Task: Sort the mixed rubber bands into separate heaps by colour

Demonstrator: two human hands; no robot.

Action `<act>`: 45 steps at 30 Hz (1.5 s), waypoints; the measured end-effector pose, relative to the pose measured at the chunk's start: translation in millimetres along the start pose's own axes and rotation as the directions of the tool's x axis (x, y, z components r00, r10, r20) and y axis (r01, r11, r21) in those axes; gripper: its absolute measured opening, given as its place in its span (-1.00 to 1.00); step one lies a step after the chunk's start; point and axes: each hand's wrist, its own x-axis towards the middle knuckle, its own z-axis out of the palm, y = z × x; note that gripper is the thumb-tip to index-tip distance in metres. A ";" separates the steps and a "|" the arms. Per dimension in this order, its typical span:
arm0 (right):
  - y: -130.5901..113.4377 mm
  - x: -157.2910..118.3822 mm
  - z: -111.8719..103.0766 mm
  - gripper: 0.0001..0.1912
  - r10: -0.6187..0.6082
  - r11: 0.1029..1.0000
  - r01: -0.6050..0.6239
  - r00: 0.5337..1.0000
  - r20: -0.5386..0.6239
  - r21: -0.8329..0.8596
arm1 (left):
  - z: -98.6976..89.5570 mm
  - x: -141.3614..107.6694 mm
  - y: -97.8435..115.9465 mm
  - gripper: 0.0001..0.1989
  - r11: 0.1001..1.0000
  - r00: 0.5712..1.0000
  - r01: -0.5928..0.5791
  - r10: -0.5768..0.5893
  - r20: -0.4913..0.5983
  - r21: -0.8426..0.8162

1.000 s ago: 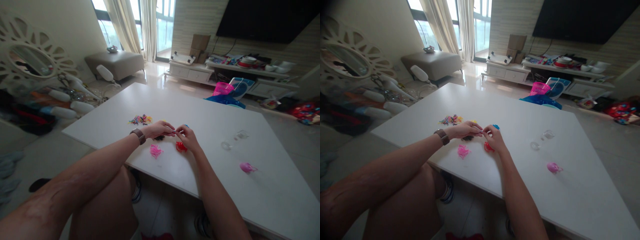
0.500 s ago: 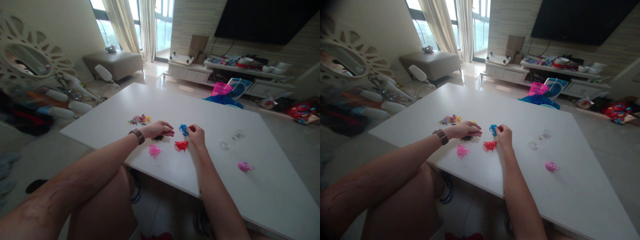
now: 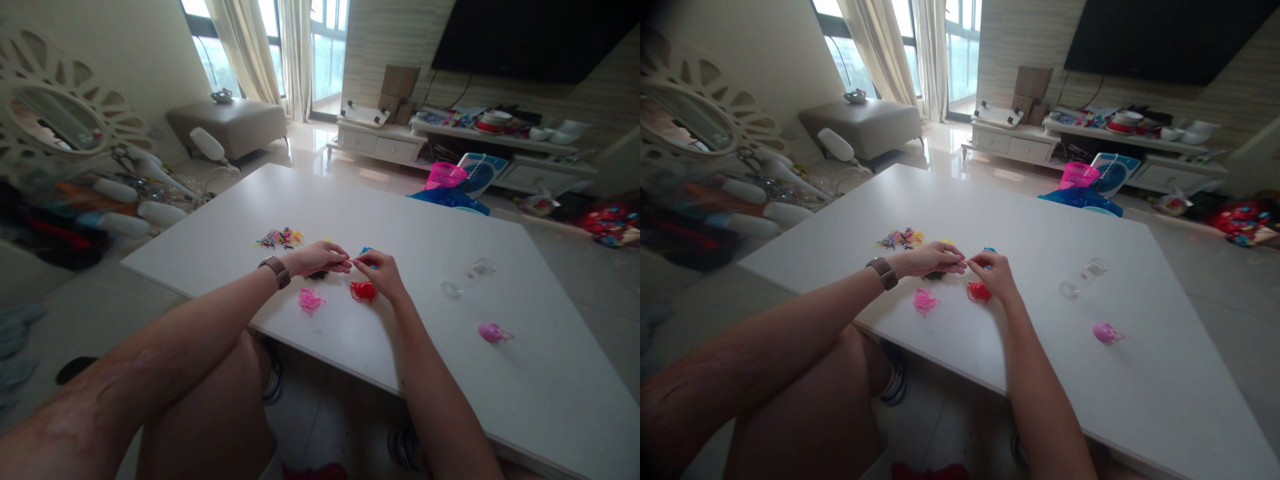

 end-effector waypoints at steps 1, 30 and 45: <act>-0.7 -0.1 -4.5 -0.79 0.019 1.000 -0.019 1.000 -0.010 0.001 | -0.3 -0.1 0.3 -0.89 1.000 1.000 -0.006 0.006 0.004 -0.006; 0.1 0.2 0.2 -0.71 0.009 1.000 -0.010 0.994 0.107 0.010 | -2.8 -1.4 -0.8 -0.70 0.995 0.995 -0.097 0.098 -0.015 0.033; -6.0 0.2 4.3 -0.72 0.047 0.998 -0.051 0.995 -0.089 -0.036 | -47.6 -15.5 26.9 -0.71 0.818 0.970 -0.139 0.227 -0.091 0.559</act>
